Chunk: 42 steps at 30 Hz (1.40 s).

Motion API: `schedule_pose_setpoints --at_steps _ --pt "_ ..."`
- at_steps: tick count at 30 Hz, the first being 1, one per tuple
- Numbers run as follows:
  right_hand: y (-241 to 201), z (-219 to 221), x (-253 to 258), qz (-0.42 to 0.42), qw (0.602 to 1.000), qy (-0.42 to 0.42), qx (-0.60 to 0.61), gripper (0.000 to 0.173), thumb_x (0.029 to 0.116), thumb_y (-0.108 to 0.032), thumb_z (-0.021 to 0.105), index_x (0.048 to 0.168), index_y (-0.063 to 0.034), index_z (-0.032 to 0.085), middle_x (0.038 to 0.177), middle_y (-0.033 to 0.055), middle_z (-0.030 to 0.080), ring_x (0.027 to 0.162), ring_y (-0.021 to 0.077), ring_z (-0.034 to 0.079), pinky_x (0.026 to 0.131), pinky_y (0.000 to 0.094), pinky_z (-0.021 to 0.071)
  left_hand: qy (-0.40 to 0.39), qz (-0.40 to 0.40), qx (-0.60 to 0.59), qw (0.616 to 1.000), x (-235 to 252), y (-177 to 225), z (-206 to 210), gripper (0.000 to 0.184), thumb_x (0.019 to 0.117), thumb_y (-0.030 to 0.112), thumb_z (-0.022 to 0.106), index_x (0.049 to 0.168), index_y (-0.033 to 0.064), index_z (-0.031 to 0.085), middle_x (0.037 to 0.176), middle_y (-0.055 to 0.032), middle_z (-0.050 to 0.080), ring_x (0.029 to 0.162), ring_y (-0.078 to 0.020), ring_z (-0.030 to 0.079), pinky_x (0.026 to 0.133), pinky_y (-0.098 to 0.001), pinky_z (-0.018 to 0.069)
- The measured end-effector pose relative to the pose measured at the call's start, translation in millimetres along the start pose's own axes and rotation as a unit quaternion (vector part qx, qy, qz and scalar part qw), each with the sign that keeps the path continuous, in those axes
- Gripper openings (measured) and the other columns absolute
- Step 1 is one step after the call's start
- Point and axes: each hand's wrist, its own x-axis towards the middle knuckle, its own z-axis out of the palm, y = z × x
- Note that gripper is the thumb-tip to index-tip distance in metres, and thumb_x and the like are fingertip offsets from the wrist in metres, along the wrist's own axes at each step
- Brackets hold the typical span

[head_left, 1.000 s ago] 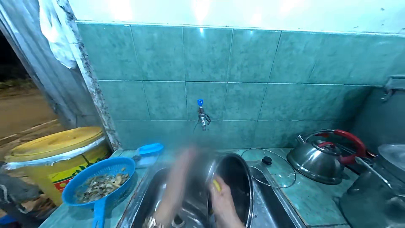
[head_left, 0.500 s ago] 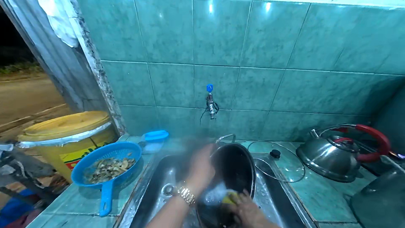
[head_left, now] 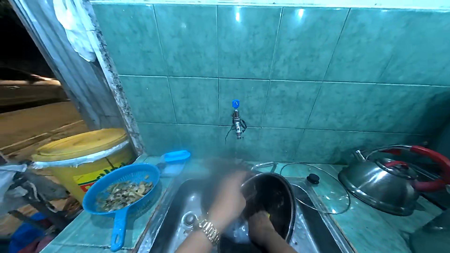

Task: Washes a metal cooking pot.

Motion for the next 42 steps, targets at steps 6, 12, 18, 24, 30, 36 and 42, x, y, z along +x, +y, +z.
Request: schedule_pose_setpoints --at_steps 6,12,18,24,30,36,42 --pt "-63.4 12.1 -18.1 -0.061 0.965 -0.007 0.254 0.078 0.0887 -0.012 0.076 0.152 0.0096 0.037 0.156 0.0340 0.036 0.147 0.0477 0.033 0.122 0.0561 0.0285 0.050 -0.002 -0.024 0.998 -5.9 -15.8 0.5 0.056 0.0871 -0.009 0.055 0.136 0.0177 0.063 0.124 -0.0053 0.070 0.115 -0.0188 0.067 0.100 -0.0413 0.0539" --pt "-62.5 -13.6 -46.1 -0.117 0.938 0.058 0.321 0.046 0.1013 -0.013 0.059 0.147 -0.0128 0.057 0.137 0.0220 0.063 0.128 0.0393 0.060 0.109 0.0600 0.0453 0.102 -0.051 -0.049 0.992 -10.6 -42.5 -16.4 0.047 0.0913 -0.003 0.058 0.136 0.0118 0.063 0.122 -0.0103 0.070 0.114 -0.0228 0.067 0.101 -0.0456 0.0530" --pt "-6.2 -45.5 -95.3 -0.109 0.862 0.303 0.391 0.034 0.0948 -0.007 0.059 0.127 -0.0047 0.069 0.123 0.0159 0.071 0.117 0.0298 0.067 0.103 0.0537 0.0521 0.169 -0.111 -0.227 0.953 -20.4 -104.5 -6.7 0.045 0.0838 -0.009 0.060 0.126 0.0057 0.065 0.113 -0.0099 0.072 0.103 -0.0171 0.069 0.091 -0.0404 0.0575" --pt "28.7 -54.5 -119.5 -0.033 0.775 0.489 0.400 0.038 0.0887 -0.019 0.053 0.116 0.0024 0.069 0.101 0.0168 0.073 0.095 0.0283 0.071 0.082 0.0536 0.0560 0.187 -0.118 -0.291 0.931 -39.2 -109.6 11.9 0.054 0.0792 -0.013 0.057 0.130 0.0026 0.062 0.118 -0.0087 0.071 0.106 -0.0125 0.068 0.092 -0.0329 0.0570" --pt "71.8 -50.1 -114.7 0.088 0.794 0.465 0.381 0.095 0.0765 -0.039 0.089 0.155 -0.0107 0.044 0.141 0.0289 0.053 0.122 0.0472 0.058 0.097 0.0649 0.0492 0.206 -0.071 -0.294 0.931 -56.7 -106.5 13.5 0.055 0.0770 -0.012 0.054 0.130 0.0010 0.060 0.115 -0.0072 0.071 0.105 -0.0097 0.068 0.091 -0.0281 0.0560" --pt "68.5 -33.7 -114.4 -0.005 0.778 0.415 0.471 0.051 0.0808 0.002 0.067 0.131 -0.0009 0.067 0.129 0.0202 0.064 0.121 0.0262 0.061 0.103 0.0441 0.0499 0.243 0.002 -0.302 0.922 -57.6 -114.8 21.0 0.046 0.0780 -0.007 0.056 0.123 -0.0004 0.062 0.107 -0.0054 0.073 0.100 -0.0089 0.069 0.087 -0.0264 0.0573" --pt "22.1 -61.3 -141.7 -0.061 0.777 0.555 0.290 0.049 0.0744 0.009 0.063 0.118 -0.0062 0.077 0.124 0.0238 0.064 0.111 0.0383 0.065 0.090 0.0539 0.0567 0.195 -0.177 -0.230 0.937 -65.1 -130.4 51.2 0.046 0.1042 0.010 0.056 0.146 -0.0068 0.045 0.136 -0.0257 0.059 0.127 -0.0296 0.059 0.110 -0.0420 0.0452"
